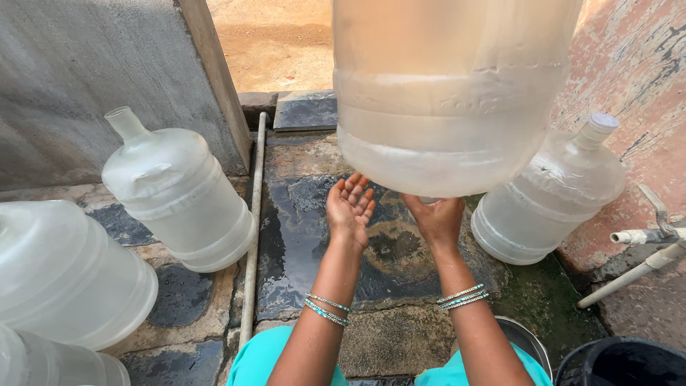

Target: The person cleans the inside of a large plastic water jug using a toothbrush and water. They scrub the interior walls and neck of the jug, rinse it, and then place the toothbrush inside the jug.

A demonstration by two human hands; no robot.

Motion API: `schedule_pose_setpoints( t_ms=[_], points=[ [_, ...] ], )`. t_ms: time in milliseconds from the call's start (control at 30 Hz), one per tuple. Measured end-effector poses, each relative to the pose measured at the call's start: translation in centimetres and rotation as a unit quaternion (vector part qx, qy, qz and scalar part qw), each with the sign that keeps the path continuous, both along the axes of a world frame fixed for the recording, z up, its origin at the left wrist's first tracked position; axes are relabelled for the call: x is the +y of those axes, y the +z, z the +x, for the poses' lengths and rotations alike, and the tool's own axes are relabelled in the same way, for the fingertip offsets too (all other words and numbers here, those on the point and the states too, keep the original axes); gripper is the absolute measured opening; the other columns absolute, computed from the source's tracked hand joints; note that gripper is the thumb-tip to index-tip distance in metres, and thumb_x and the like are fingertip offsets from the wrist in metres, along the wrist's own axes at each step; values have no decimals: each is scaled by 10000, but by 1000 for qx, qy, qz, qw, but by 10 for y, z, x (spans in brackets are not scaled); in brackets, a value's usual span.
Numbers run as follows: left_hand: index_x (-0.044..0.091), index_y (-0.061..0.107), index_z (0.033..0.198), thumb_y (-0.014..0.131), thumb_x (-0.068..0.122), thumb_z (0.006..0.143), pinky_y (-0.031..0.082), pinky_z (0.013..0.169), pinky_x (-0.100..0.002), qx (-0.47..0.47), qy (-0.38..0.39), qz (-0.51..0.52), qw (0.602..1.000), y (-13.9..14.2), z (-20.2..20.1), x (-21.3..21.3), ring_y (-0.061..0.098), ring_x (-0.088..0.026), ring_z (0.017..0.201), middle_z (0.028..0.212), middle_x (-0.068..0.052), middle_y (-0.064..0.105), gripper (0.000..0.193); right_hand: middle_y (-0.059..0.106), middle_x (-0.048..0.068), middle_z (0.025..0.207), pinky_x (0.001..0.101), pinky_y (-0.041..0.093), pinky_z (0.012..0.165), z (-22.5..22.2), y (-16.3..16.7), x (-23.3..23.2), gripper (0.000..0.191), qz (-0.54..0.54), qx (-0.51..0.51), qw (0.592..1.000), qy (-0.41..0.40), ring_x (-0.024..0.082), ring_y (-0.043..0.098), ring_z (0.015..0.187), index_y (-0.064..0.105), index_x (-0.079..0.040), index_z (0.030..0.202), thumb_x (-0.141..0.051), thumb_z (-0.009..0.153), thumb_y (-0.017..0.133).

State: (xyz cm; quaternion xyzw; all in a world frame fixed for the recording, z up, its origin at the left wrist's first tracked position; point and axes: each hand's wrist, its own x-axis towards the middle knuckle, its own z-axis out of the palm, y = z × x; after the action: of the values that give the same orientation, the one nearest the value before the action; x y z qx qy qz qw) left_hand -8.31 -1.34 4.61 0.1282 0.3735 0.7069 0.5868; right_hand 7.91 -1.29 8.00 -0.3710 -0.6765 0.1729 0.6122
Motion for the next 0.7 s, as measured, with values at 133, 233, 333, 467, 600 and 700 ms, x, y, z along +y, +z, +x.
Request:
schedule_pose_setpoints(
  t_ms=[133,233,333,467,600,700],
  points=[
    [161,444,1515,292,506,970,246,1170,-458,154,100,89,979,46,-55,-23,413,-254,1448,1554,-67,495,662,701,163,892,446,559,758,16,2,-8,441,95,-156,970,-161,329,702,841,684,46,1074,-318,868,825],
    [166,440,1542,286,598,941,247,1134,-479,157,95,122,975,55,-71,-31,407,-271,1430,1544,-62,493,756,702,146,912,521,535,856,20,1,-12,370,228,-226,933,-164,377,681,858,701,-33,1040,-312,828,821],
    [149,393,1565,310,625,966,286,1181,-503,15,87,304,949,44,-75,-31,400,-306,1462,1574,-92,460,769,724,143,951,473,557,847,23,-4,-11,362,203,-220,950,-87,365,705,895,689,-65,1038,-310,811,828],
    [146,350,1585,276,679,965,282,1211,-520,-76,83,363,925,30,-85,-30,368,-331,1496,1607,-115,419,821,682,193,1056,475,551,896,29,-22,-1,526,180,-198,962,-61,374,684,1009,610,4,1171,-314,810,820],
    [142,308,1605,241,733,964,278,1241,-536,9,66,358,931,49,-78,-32,337,-355,1530,1640,-138,378,874,681,190,1060,475,549,902,35,-54,19,524,72,-196,977,-41,370,683,1014,613,1,1172,-319,812,819],
    [140,276,1621,216,774,964,275,1264,-549,188,27,333,924,74,-56,-40,313,-373,1555,1664,-156,347,915,681,187,1063,475,549,906,34,-79,29,522,18,-158,987,19,367,683,1018,615,-2,1172,-322,813,818]
  ],
)
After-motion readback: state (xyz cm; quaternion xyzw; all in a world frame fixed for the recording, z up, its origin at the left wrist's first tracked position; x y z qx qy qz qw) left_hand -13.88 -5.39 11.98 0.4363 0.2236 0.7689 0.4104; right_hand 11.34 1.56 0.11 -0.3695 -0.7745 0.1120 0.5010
